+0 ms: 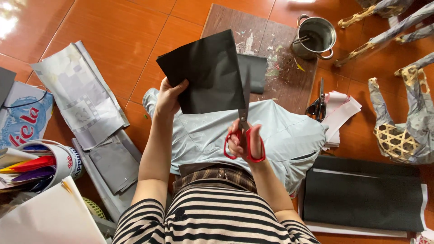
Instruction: Cutting a sheet of black paper into smaller rectangular pieces using scissors.
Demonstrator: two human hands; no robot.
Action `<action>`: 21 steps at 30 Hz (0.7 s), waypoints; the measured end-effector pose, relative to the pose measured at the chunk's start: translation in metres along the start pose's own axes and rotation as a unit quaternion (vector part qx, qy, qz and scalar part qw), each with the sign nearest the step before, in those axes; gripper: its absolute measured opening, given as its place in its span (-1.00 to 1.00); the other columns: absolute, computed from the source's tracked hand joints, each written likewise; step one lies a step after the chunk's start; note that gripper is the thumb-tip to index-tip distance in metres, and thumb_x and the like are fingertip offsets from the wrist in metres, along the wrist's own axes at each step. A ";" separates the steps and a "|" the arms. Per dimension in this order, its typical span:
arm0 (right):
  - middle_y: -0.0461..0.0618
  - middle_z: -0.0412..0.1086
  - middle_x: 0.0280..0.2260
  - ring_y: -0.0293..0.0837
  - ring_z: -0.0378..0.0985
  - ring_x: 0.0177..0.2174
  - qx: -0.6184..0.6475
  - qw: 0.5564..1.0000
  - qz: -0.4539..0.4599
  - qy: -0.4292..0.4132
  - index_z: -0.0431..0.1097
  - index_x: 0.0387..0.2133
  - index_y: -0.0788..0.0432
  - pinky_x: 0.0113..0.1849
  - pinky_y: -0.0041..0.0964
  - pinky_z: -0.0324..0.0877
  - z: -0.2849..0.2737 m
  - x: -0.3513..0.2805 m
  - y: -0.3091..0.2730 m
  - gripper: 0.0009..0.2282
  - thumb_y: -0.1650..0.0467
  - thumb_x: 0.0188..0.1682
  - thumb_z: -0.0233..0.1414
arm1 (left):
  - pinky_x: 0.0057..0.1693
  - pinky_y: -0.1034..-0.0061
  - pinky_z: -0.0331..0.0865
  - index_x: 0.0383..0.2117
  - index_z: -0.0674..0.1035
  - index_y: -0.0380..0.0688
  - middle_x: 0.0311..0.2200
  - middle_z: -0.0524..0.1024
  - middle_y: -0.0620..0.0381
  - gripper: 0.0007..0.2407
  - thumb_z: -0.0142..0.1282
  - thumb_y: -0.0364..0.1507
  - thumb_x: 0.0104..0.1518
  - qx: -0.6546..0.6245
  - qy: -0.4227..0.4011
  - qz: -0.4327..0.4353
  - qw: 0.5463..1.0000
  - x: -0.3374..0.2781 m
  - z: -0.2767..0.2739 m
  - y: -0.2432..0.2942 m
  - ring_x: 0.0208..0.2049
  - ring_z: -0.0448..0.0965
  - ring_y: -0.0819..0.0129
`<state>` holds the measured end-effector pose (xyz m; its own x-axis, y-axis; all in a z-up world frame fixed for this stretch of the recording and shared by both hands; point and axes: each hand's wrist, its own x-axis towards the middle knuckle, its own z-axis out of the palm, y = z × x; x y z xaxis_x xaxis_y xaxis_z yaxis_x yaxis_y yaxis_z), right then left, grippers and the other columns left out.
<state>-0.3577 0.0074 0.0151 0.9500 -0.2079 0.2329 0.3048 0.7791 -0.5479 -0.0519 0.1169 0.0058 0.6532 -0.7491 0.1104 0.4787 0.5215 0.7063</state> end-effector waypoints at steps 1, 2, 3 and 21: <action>-0.05 0.26 -0.43 -0.29 0.24 -0.60 -0.019 0.999 0.001 0.031 0.26 -0.06 0.26 -0.55 -0.39 0.23 -0.002 0.000 0.001 -0.34 -0.15 0.08 -0.16 | -0.05 0.51 0.53 -0.15 0.63 -0.19 -0.22 0.63 0.16 -0.87 0.21 -0.66 0.25 0.013 -0.013 0.013 1.000 0.002 -0.001 0.001 -0.22 0.63 0.44; -0.06 0.23 -0.49 -0.33 0.17 -0.68 -0.036 0.997 0.002 0.061 0.27 -0.11 0.27 -0.66 -0.43 0.16 -0.003 0.000 0.004 -0.36 -0.13 0.10 -0.14 | -0.07 0.52 0.52 -0.15 0.63 -0.20 -0.24 0.62 0.18 -0.88 0.21 -0.67 0.28 0.026 -0.025 0.027 0.999 0.004 -0.004 0.002 -0.23 0.61 0.46; -0.06 0.23 -0.49 -0.33 0.17 -0.68 -0.037 0.998 0.001 0.060 0.27 -0.11 0.27 -0.66 -0.43 0.16 0.001 0.003 0.003 -0.36 -0.13 0.10 -0.14 | -0.07 0.52 0.52 -0.15 0.63 -0.20 -0.24 0.62 0.18 -0.88 0.21 -0.67 0.28 0.027 -0.026 0.028 0.999 0.004 0.000 0.005 -0.23 0.61 0.46; -0.07 0.24 -0.63 -0.16 0.25 -0.67 -0.100 0.992 -0.032 0.063 0.35 -0.25 0.26 -0.55 -0.28 0.28 0.013 0.018 -0.018 -0.30 -0.18 0.00 -0.26 | -0.18 0.66 0.44 -0.33 0.66 -0.21 -0.38 0.55 0.42 -0.96 0.28 -0.61 0.19 0.282 -0.121 -0.037 0.951 0.004 0.004 -0.002 -0.34 0.49 0.69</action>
<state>-0.3469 -0.0025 0.0393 0.9252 -0.3356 0.1772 0.3605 0.6312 -0.6868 -0.0519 0.1113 0.0077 0.4432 -0.8828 0.1556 0.0823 0.2129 0.9736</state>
